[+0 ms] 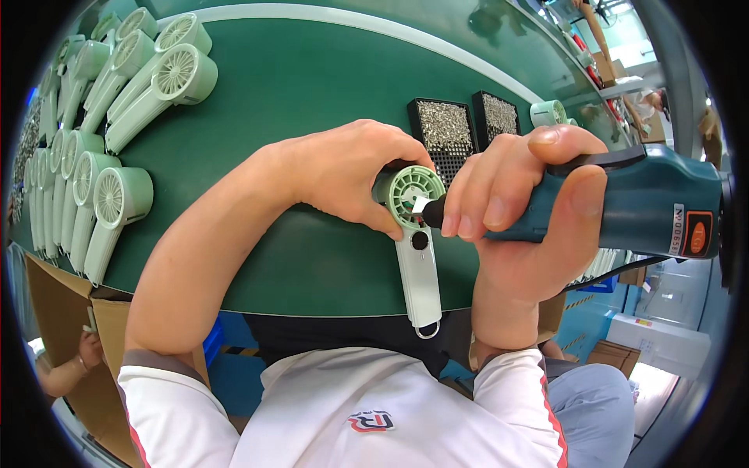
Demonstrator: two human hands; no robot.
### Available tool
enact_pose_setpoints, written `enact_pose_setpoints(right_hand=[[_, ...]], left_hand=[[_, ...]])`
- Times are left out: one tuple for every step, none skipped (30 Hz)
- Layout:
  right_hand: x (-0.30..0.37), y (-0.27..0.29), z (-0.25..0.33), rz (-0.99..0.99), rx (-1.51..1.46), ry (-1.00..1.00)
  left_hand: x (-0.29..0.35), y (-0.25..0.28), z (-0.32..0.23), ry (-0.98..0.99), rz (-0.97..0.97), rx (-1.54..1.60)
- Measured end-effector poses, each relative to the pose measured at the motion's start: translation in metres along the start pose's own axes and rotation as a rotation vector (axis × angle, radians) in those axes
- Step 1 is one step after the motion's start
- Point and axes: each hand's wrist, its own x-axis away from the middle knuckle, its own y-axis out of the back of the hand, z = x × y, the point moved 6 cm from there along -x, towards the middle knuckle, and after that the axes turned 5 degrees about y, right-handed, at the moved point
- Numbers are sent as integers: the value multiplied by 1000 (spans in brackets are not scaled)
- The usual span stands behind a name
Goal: Assembling components of small portable electric fans using an electric screwdriver.
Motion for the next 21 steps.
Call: enact_pose_setpoints(right_hand=[[-1,-2,0,12,-4,3],[-2,-3,1,23,-7,7],[-3,-4,1,29,-5,6],[-4,-6,1,61,-12,11],[-4,-8,2,92,-19,17],[-5,-8,2,95,-18,16],[-5,-9,3,120,18,17],[-5,-11,4,145,54,19],[-6,-12,4,146,54,19],[-7,-13,4,158,55,12],[-8,-14,4,170,55,5],[-8,-14,4,171,56,6],[-8,-13,3,155,81,-1],[-8,-11,3,139,105,-7],[-8,-12,3,138,106,-7],[-8,-12,3,83,123,-5],[-8,-12,3,28,139,-2],[-8,-13,2,-26,107,8],[-9,-14,1,-27,107,8],[-10,-14,0,-48,144,-1],[-10,-15,-2,-68,181,-10]], left_hand=[[0,0,1,-1,-7,1],[0,-1,2,-10,-10,-3],[0,-1,2,-19,-12,-6],[0,0,2,-20,-16,-5],[0,-1,2,4,2,3],[-1,-1,2,28,21,10],[0,-1,2,28,19,11],[1,-1,2,15,4,1],[1,0,2,2,-11,-9],[1,-2,4,1,-12,-9],[0,-3,6,-28,-28,-7],[1,-3,6,-58,-43,-6],[0,-3,5,-59,-43,-6],[0,-3,4,-48,-24,-7],[-1,-3,4,-37,-5,-9],[-1,-3,3,-38,-4,-8],[-1,-3,4,-25,2,19],[-2,-4,5,-11,8,47],[-1,-3,4,-11,9,47],[-1,-3,4,-7,14,67],[0,-3,4,-3,18,88]])
